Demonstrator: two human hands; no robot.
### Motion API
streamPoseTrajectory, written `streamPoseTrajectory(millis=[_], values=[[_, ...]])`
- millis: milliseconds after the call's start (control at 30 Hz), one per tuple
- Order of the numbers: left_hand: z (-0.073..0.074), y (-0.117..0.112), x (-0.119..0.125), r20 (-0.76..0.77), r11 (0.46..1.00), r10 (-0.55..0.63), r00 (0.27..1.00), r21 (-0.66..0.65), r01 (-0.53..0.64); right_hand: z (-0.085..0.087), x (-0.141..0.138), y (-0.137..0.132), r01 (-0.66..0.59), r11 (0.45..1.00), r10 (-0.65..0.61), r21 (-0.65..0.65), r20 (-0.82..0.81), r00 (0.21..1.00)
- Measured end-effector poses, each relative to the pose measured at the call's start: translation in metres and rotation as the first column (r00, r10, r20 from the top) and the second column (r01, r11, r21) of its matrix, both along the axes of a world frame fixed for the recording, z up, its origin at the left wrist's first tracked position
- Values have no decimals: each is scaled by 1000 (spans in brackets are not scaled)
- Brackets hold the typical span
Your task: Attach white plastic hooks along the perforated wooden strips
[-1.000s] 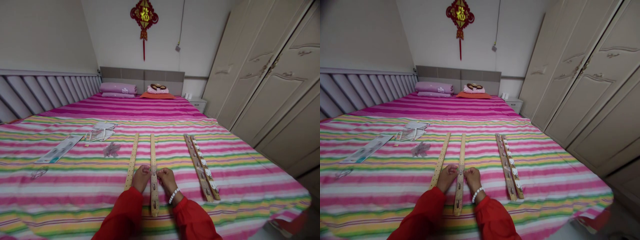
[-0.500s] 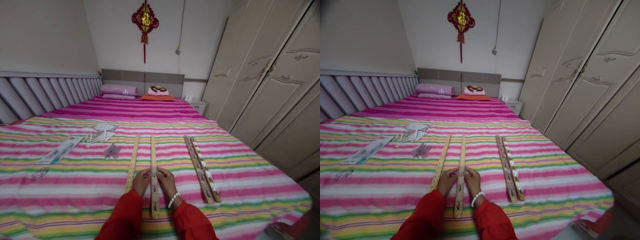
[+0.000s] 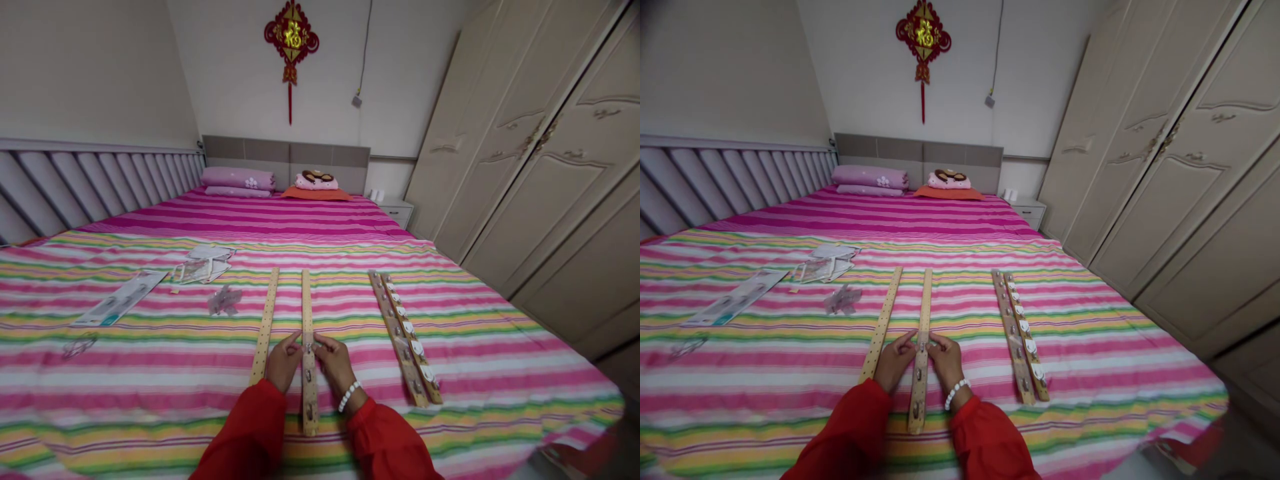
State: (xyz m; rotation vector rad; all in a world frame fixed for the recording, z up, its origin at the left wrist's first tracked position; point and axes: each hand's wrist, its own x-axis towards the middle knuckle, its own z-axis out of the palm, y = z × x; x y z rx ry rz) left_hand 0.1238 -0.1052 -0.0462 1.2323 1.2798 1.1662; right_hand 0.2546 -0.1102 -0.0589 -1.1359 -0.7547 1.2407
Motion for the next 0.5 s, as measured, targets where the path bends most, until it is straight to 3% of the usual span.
streamPoseTrajectory(millis=[200,333,500], values=[[0,-2,-2,-193,985,-42,980,159,73,2,-1,0,-13,1000,13,-7,-13,1000],[1,0,-3,-251,982,-75,965,148,115,11,-1,-3,-28,999,28,-33,-21,999],[1,3,-1,-217,988,-75,973,118,103,24,0,-1,-27,992,33,-123,47,998]])
